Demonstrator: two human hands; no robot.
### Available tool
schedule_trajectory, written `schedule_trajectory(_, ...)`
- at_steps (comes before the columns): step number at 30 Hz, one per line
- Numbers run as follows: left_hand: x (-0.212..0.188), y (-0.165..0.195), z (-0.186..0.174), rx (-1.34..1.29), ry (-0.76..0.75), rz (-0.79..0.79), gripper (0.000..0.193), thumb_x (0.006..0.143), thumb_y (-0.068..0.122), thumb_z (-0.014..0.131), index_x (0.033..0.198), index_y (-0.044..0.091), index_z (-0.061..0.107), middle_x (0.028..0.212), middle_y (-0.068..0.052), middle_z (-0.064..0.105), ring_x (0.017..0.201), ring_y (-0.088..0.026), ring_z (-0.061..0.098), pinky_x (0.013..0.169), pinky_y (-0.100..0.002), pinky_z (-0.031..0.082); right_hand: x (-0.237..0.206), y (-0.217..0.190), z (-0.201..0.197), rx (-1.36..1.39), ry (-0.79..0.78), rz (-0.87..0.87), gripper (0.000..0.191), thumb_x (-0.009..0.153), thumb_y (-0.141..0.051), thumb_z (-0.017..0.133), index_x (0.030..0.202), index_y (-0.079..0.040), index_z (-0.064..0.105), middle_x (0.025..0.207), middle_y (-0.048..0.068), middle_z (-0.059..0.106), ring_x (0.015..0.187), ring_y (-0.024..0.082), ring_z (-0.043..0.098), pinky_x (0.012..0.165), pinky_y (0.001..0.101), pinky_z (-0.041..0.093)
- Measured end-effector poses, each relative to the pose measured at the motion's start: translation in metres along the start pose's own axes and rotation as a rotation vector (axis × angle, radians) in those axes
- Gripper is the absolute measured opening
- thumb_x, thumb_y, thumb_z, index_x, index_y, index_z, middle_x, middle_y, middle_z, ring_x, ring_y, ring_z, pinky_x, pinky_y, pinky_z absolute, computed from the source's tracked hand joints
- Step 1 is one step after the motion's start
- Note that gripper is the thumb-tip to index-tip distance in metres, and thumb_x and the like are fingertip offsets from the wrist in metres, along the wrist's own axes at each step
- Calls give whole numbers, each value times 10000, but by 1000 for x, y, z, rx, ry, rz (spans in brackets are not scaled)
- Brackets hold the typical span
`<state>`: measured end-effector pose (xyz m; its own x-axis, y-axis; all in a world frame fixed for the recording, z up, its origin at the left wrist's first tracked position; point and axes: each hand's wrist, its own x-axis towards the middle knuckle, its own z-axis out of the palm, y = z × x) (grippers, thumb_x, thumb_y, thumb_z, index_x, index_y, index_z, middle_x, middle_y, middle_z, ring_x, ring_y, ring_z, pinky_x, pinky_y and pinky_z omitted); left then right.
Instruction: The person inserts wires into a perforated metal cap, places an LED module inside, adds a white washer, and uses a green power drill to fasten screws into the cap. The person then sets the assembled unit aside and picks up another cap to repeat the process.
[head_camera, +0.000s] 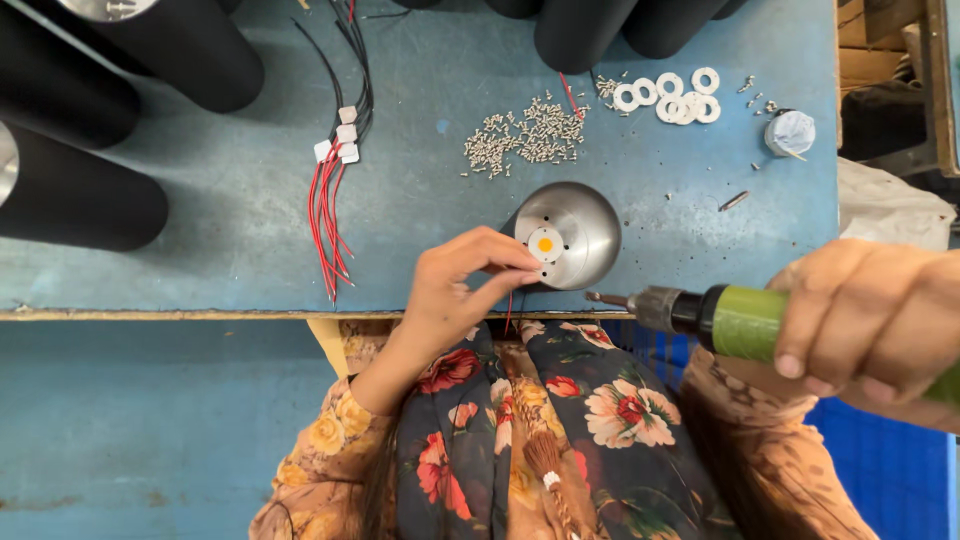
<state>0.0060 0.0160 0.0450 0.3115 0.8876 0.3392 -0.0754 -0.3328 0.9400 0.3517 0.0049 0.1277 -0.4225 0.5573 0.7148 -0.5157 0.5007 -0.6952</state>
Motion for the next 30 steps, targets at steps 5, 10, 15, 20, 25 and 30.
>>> schedule_trajectory(5, -1, 3, 8, -6, -17, -8, 159, 941, -17, 741, 1098, 3, 726, 1053, -92, 751, 959, -149, 731, 859, -272, 597, 18, 16, 14, 15, 24, -102, 198, 953, -261, 637, 781, -162, 630, 668, -19, 707, 596, 89, 716, 630, 286, 621)
schedule_trajectory(10, -2, 1, 9, -43, -35, -40, 293, 967, 19, 731, 1253, 26, 663, 1071, -88, 774, 1008, -151, 767, 883, -274, 626, 18, 33, 30, 38, 206, -290, 350, 940, -406, 610, 741, -119, 589, 697, -15, 586, 546, 118, 664, 566, 319, 604)
schedule_trajectory(15, -2, 0, 9, -34, -54, -32, 333, 964, 24, 743, 1281, 41, 643, 1082, -96, 779, 1002, -148, 766, 873, -272, 620, 17, 32, 32, 25, 223, -275, 386, 949, -441, 574, 728, -125, 582, 690, -13, 591, 526, 125, 666, 529, 323, 600)
schedule_trajectory(20, -3, 3, 9, -46, -72, -43, 331, 974, 10, 728, 1293, 44, 642, 1095, -88, 776, 995, -146, 758, 859, -271, 606, 19, 26, 29, -4, 227, -192, 375, 939, -429, 583, 714, -131, 607, 668, -22, 600, 519, 127, 669, 527, 328, 599)
schedule_trajectory(25, 2, 16, 8, 151, -112, 37, 368, 974, 42, 750, 1325, 94, 653, 1198, -58, 745, 1030, -177, 731, 914, -290, 608, 11, 37, 28, 45, 233, -309, 417, 934, -488, 595, 755, -111, 603, 683, -12, 582, 519, 126, 655, 526, 326, 594)
schedule_trajectory(30, 18, 24, -18, 423, -151, 292, 655, 846, 241, 855, 1401, 94, 542, 1425, -80, 606, 1324, -289, 551, 1140, -418, 469, 10, 34, 17, -33, 153, -266, 363, 946, -415, 607, 1107, -90, 619, 711, -20, 601, 538, 134, 697, 556, 349, 613)
